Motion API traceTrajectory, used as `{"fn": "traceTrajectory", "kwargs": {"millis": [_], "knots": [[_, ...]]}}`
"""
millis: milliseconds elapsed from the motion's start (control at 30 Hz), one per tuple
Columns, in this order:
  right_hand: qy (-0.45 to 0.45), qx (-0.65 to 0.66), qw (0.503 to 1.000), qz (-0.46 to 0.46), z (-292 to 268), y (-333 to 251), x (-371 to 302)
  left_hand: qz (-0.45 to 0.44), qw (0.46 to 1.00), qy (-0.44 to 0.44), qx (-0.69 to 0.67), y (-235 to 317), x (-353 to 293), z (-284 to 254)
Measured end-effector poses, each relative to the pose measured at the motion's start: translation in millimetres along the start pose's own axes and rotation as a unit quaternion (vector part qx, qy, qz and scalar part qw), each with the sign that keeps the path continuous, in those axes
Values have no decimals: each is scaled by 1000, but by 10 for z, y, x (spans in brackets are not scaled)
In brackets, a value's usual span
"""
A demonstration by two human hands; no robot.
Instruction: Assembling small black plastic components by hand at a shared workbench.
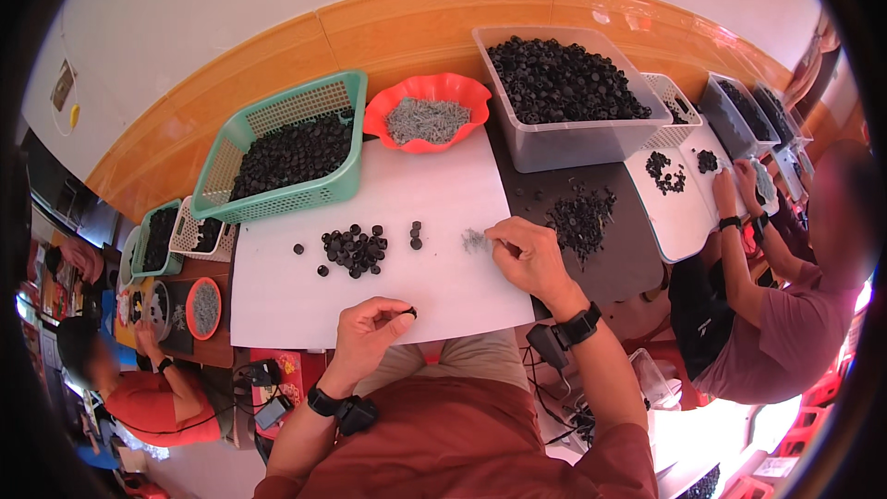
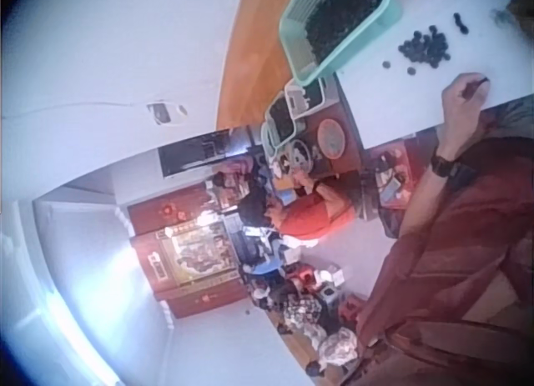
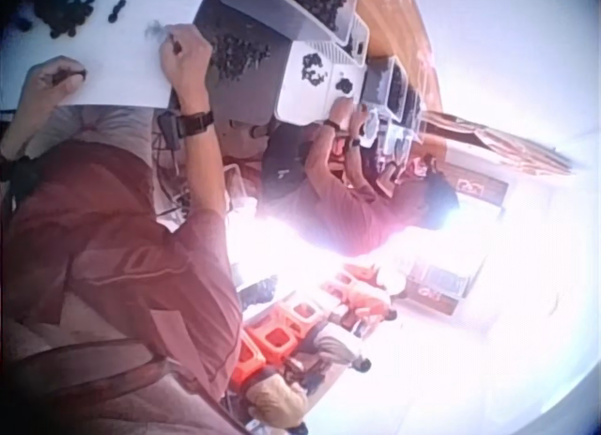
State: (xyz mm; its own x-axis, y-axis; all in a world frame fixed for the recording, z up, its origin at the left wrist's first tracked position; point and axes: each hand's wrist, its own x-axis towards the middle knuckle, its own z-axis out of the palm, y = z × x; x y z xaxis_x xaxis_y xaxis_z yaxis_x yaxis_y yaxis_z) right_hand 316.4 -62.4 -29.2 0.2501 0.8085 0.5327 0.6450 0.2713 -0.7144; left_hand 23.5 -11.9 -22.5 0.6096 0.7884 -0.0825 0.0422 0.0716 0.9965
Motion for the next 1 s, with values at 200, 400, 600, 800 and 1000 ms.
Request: {"fn": "traceTrajectory", "kwargs": {"millis": [200,400,600,800,1000], "knots": [[2,-19,999,27,-3,32,46,26,1000,-1,13,-18,63,-9],[11,-33,999,30,-3,49,47,15,1000,3,13,-35,70,-6],[7,-25,998,54,-21,47,55,41,999,0,19,-4,76,28],[13,-27,998,56,-1,68,70,59,996,33,64,212,137,-12],[13,-18,998,66,-22,65,42,238,895,205,316,887,673,-451]]}}
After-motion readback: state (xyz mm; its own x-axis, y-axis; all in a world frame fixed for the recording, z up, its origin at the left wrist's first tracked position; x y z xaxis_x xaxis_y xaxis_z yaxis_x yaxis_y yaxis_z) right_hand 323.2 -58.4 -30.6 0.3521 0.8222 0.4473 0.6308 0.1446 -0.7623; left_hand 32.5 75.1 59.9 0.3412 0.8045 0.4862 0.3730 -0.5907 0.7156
